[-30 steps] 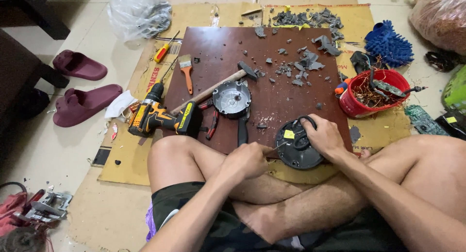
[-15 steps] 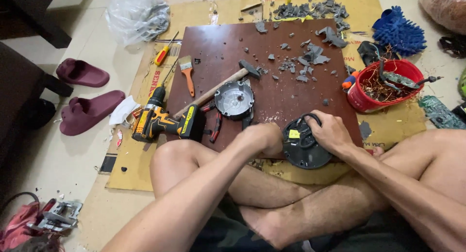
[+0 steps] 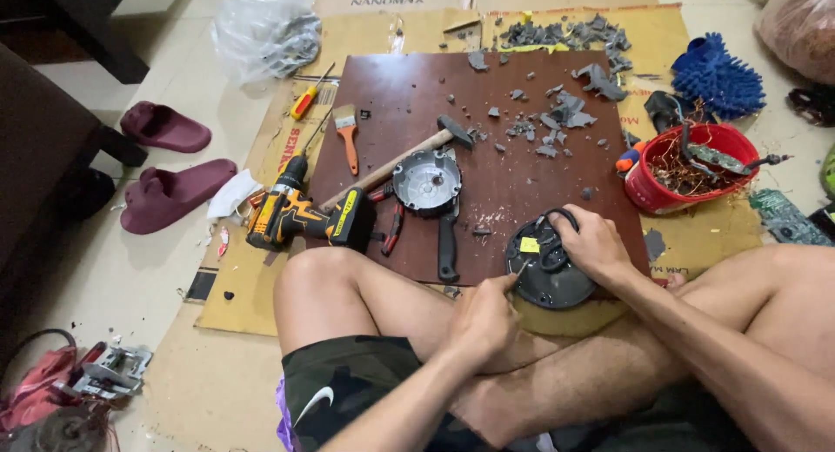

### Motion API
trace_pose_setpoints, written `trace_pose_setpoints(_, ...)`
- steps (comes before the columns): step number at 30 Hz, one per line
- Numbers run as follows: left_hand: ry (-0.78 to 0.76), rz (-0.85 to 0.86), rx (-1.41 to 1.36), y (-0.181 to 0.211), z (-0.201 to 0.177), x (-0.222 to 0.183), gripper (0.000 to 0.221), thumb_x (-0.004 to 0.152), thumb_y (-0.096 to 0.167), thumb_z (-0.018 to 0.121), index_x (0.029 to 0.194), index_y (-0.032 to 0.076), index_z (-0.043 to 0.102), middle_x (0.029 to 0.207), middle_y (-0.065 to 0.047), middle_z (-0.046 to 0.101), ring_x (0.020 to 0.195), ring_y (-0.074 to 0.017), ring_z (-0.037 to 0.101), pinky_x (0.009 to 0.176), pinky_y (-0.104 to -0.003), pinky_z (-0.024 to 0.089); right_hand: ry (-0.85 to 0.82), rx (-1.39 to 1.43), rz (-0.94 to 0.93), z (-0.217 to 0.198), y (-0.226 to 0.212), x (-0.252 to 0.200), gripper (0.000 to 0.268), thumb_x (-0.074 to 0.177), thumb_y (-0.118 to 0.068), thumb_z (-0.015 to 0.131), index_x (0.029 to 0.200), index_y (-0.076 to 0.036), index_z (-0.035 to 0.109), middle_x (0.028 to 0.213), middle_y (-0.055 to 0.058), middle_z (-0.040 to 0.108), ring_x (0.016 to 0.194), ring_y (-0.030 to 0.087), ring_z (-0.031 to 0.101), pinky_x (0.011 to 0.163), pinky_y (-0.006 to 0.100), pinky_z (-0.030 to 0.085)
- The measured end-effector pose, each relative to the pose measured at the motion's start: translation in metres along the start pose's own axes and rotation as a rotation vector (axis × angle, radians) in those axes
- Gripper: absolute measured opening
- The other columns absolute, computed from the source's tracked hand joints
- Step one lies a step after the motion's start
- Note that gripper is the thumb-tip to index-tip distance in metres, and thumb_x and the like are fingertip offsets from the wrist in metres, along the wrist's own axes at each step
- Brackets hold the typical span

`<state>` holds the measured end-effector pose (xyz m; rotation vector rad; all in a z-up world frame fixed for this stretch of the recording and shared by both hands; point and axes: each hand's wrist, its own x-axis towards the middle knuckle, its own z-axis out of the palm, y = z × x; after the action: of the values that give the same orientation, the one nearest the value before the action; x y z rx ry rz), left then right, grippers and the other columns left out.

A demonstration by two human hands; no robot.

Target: Disassembling a circular plastic electronic housing using a knife and screwdriver to access and remove internal components.

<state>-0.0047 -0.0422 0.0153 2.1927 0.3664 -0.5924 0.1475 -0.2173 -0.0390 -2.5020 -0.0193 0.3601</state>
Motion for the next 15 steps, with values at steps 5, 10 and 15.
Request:
trace_pose_setpoints(5, 0.116, -0.02, -0.094, -0.005, 0.018, -0.003, 0.049, 0.1, 0.02, 0.049, 0.146, 0.027, 0.064, 0.13, -0.017, 0.072, 0.124, -0.0392, 0.065, 0.105, -0.052, 0.052, 0.015, 0.003, -0.082, -0.008, -0.019, -0.009, 0.036, 0.102, -0.045, 0.056, 0.117, -0.018, 0.075, 0.105, 0.018, 0.079, 0.102, 0.041, 0.073, 0.089, 0.052, 0.057)
trace_pose_setpoints(10, 0.092, -0.051, -0.195, -0.011, 0.024, 0.015, 0.048, 0.103, 0.018, 0.044, 0.148, 0.022, 0.063, 0.13, -0.016, 0.074, 0.133, -0.0354, 0.063, 0.112, -0.053, 0.051, 0.01, -0.012, -0.041, -0.001, -0.008, 0.0, 0.035, 0.101, -0.053, 0.058, 0.112, -0.027, 0.078, 0.108, 0.02, 0.079, 0.116, 0.043, 0.071, 0.098, 0.054, 0.056)
trace_pose_setpoints(15, -0.106, 0.065, 0.132, 0.009, -0.026, 0.01, 0.047, 0.091, 0.023, 0.054, 0.135, 0.025, 0.071, 0.127, -0.015, 0.076, 0.128, -0.037, 0.068, 0.106, -0.057, 0.055, 0.091, 0.046, -0.144, 0.005, 0.004, -0.005, 0.027, 0.104, -0.037, 0.058, 0.108, -0.018, 0.077, 0.109, 0.02, 0.078, 0.115, 0.044, 0.07, 0.097, 0.056, 0.057)
